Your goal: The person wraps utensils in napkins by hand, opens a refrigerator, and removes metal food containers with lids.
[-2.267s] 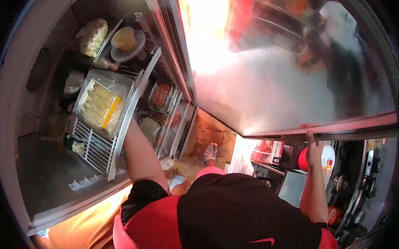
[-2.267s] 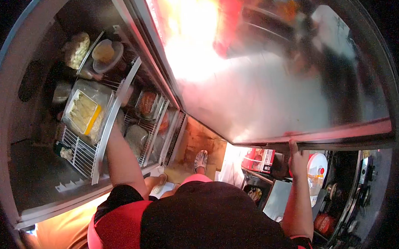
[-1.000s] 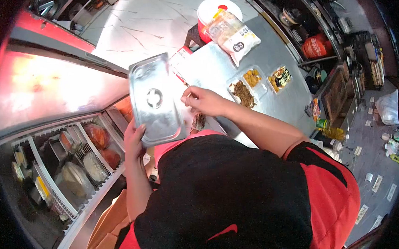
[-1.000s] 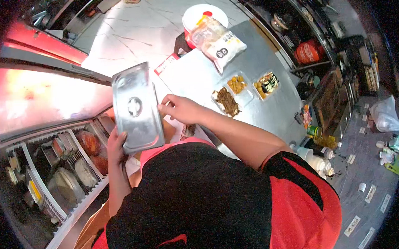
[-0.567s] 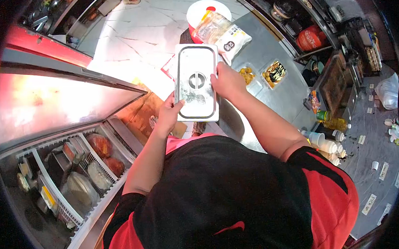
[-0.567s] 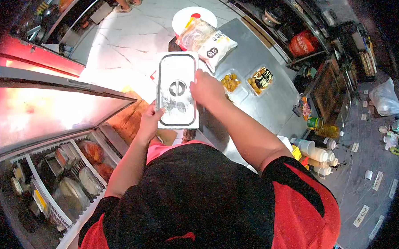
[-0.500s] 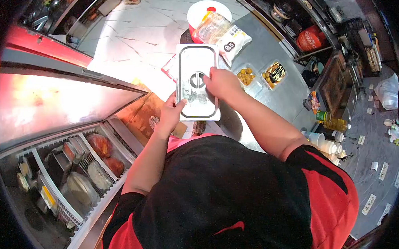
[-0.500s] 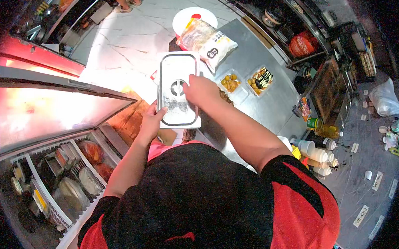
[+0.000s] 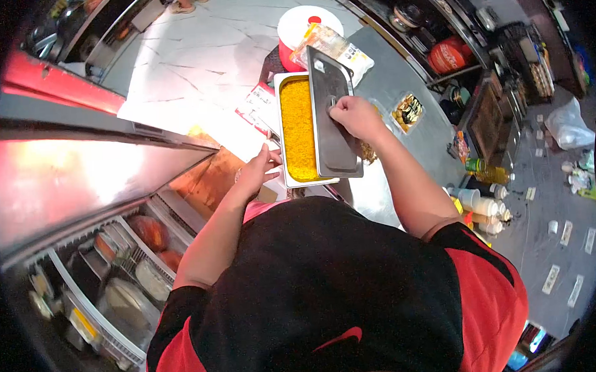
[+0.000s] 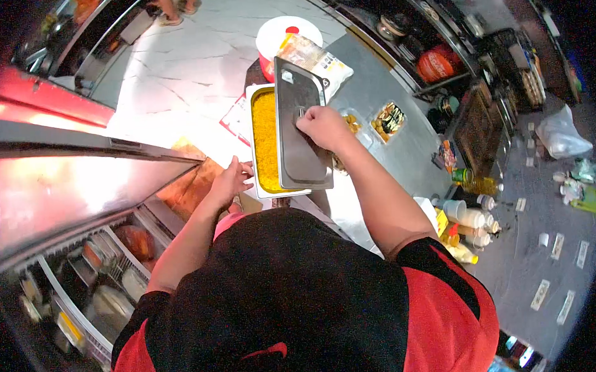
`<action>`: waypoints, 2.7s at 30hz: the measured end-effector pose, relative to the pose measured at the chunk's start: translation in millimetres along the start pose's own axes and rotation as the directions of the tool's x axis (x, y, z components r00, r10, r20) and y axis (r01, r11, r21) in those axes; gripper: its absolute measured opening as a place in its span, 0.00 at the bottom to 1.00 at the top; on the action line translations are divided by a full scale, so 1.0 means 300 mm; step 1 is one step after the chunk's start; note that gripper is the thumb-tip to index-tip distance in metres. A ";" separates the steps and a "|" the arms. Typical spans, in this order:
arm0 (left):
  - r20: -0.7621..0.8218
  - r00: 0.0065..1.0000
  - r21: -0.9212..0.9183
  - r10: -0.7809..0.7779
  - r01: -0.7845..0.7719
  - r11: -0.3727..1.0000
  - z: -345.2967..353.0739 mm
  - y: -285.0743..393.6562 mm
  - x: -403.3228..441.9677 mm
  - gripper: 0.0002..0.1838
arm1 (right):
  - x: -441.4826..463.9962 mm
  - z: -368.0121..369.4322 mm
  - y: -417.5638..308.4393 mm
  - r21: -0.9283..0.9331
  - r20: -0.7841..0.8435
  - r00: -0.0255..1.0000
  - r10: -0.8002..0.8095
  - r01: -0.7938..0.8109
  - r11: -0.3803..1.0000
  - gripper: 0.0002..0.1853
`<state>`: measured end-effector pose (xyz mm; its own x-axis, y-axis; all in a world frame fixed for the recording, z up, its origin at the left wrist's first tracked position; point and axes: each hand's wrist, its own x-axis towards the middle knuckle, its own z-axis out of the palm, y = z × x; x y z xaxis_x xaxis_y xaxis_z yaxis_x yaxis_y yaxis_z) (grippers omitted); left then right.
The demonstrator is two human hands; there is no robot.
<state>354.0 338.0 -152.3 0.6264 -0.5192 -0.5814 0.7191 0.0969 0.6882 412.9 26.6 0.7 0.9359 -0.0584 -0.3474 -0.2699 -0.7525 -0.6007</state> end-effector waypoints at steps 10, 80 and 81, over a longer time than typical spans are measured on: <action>0.252 0.945 0.279 -0.207 0.134 0.951 -0.252 0.200 -0.078 0.32 | -0.047 0.278 -0.154 -0.293 -0.082 0.980 0.181 -0.197 0.936 0.21; -0.897 -0.352 0.014 -0.267 -0.627 0.779 -1.763 -0.393 -1.969 0.26 | 0.077 0.115 0.118 0.486 0.250 0.801 0.544 -0.590 0.645 0.29; -0.897 -0.348 0.018 -0.274 -0.646 0.763 -1.758 -0.385 -1.974 0.26 | 0.076 0.114 0.128 0.487 0.250 0.803 0.541 -0.587 0.647 0.30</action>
<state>58.8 1082.2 -116.3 -0.1450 0.9156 -0.3750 0.1385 0.3940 0.9086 416.1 18.7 -54.9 0.5493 -0.2898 -0.7838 -0.8341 -0.1330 -0.5354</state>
